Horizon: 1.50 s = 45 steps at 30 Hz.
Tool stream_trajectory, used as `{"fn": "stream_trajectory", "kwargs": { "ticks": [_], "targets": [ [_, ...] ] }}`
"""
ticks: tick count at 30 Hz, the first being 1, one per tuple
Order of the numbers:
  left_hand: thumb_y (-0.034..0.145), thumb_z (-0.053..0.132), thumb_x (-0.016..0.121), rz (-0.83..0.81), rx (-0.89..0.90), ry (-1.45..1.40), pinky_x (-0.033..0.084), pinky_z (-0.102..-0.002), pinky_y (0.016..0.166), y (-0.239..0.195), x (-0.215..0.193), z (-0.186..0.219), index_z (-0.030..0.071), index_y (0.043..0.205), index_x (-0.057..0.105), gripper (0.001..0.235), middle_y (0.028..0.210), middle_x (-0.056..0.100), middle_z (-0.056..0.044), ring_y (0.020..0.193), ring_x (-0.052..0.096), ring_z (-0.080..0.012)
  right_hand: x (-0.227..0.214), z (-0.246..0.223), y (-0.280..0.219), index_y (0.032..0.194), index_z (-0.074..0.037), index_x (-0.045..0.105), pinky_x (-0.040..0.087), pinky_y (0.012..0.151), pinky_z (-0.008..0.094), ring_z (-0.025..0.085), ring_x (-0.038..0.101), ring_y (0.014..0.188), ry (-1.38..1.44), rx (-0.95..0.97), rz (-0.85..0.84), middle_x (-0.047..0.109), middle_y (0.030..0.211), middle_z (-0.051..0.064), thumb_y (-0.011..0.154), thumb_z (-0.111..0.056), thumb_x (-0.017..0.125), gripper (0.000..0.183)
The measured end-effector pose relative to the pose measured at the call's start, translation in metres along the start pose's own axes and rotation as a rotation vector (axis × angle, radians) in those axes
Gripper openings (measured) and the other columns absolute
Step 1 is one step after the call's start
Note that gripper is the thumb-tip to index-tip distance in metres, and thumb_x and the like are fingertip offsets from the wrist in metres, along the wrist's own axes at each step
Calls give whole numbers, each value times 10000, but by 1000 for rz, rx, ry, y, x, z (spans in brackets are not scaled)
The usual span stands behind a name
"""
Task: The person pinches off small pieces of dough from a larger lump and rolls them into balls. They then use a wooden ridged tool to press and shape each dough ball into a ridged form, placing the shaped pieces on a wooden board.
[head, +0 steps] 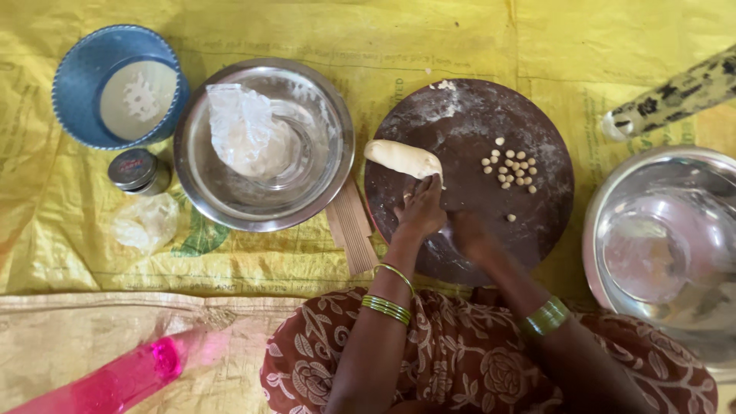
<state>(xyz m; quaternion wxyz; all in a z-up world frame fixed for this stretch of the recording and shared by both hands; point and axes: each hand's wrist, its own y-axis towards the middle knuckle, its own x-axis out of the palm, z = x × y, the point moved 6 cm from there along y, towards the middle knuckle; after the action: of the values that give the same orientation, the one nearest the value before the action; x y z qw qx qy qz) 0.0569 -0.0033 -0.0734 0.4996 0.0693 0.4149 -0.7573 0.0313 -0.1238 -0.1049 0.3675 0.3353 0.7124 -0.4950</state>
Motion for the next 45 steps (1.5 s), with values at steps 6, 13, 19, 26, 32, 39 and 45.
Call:
{"fn": "stream_trajectory", "kwargs": {
  "ticks": [6,13,19,26,32,39,45],
  "targets": [
    [945,172,569,124,-1,94,390,-602,1112,-4,-7,5,187,1382,619,440,1403,633,-108,1328,564,-371,-51,58,-75,1157,52,742,602,749,410,259,717,820,1454,126,102,733,964,193,977,-41,666,217],
    [884,144,723,252,470,-395,601,-355,814,-26,-12,43,108,1094,776,220,1010,779,-123,918,772,-247,-63,46,-69,1103,42,713,598,825,387,247,729,905,1896,14,175,749,1003,151,1005,-144,632,225],
    [857,93,788,273,485,-438,607,-317,725,-31,-24,52,117,1078,803,223,979,793,-102,794,763,-178,-50,63,-47,1077,33,733,580,785,356,227,705,847,1923,6,241,746,961,141,1019,-69,675,130],
    [845,6,753,223,560,-399,612,-336,745,-38,-18,60,113,1128,791,304,988,768,-119,823,752,-195,-53,54,-46,1082,-41,708,610,780,363,209,728,827,1937,22,292,750,949,119,923,-27,730,161],
    [890,-88,638,134,642,-409,613,-334,840,-44,-14,67,94,1273,720,432,1074,767,-133,920,766,-193,-76,41,-53,1146,4,733,637,749,316,183,737,793,1469,-62,613,756,950,139,982,-78,702,186],
    [975,-26,612,207,622,-393,594,-280,676,-35,-25,64,117,1221,746,315,1145,738,-101,828,759,-203,-79,37,-54,1053,6,744,619,688,331,178,724,755,1719,-182,429,760,951,148,979,-43,691,103],
    [968,23,674,-65,597,-487,500,-303,1033,-33,-13,59,148,1263,733,325,1348,551,-123,1157,645,-230,-75,48,-61,1004,1,740,579,642,346,155,674,738,1875,-48,102,732,945,135,974,-22,675,76]
  ]
}}
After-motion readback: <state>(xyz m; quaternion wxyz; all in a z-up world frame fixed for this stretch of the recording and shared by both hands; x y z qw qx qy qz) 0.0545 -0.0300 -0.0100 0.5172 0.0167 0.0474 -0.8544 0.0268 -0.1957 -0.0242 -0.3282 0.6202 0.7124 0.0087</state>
